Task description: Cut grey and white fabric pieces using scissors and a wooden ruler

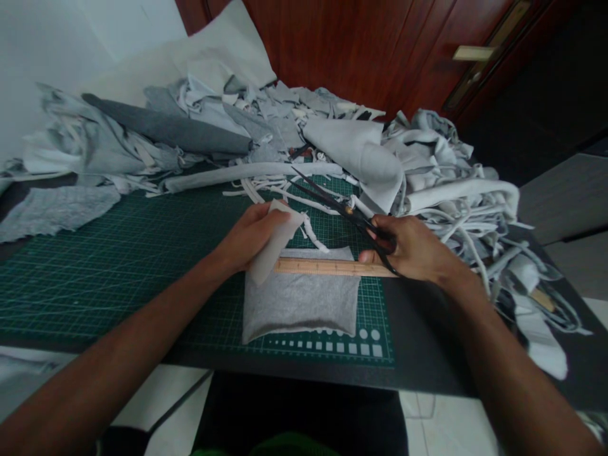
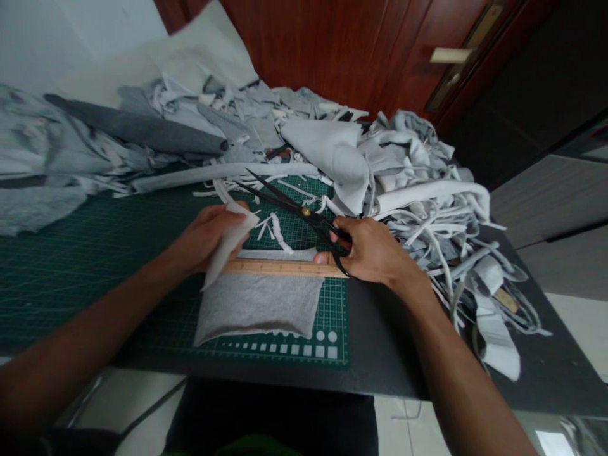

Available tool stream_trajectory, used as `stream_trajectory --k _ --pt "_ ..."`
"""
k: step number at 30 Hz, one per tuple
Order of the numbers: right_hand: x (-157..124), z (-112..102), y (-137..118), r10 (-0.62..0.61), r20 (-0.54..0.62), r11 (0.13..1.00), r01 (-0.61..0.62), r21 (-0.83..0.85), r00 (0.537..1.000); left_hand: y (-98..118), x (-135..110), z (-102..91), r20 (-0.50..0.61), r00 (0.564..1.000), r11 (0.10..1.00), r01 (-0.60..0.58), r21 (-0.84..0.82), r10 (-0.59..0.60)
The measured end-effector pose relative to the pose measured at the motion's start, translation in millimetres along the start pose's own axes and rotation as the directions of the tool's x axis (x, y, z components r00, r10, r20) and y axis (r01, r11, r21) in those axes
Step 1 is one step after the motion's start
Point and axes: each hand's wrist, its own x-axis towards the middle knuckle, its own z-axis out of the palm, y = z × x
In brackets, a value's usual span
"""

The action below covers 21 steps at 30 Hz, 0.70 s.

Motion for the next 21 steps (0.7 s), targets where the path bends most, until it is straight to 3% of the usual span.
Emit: stream_trajectory --k 3,10,21 --pt "0.4 1.1 -3.2 -0.029 0.038 0.999 0.029 0.022 0.999 0.0 -0.6 0.4 -0.006 0.999 0.997 -0.053 -0.051 0.053" --pt "-0.3 1.2 -7.8 -0.055 0.105 0.998 0.056 -0.012 0.993 -0.4 -1.5 -0.9 -0.069 0.958 0.959 -0.272 0.083 0.278" --pt "-2.4 2.4 -8.8 -0.098 0.115 0.995 0.097 0.012 0.989 1.9 -0.8 0.0 -0.150 0.946 0.958 -0.281 0.066 0.288"
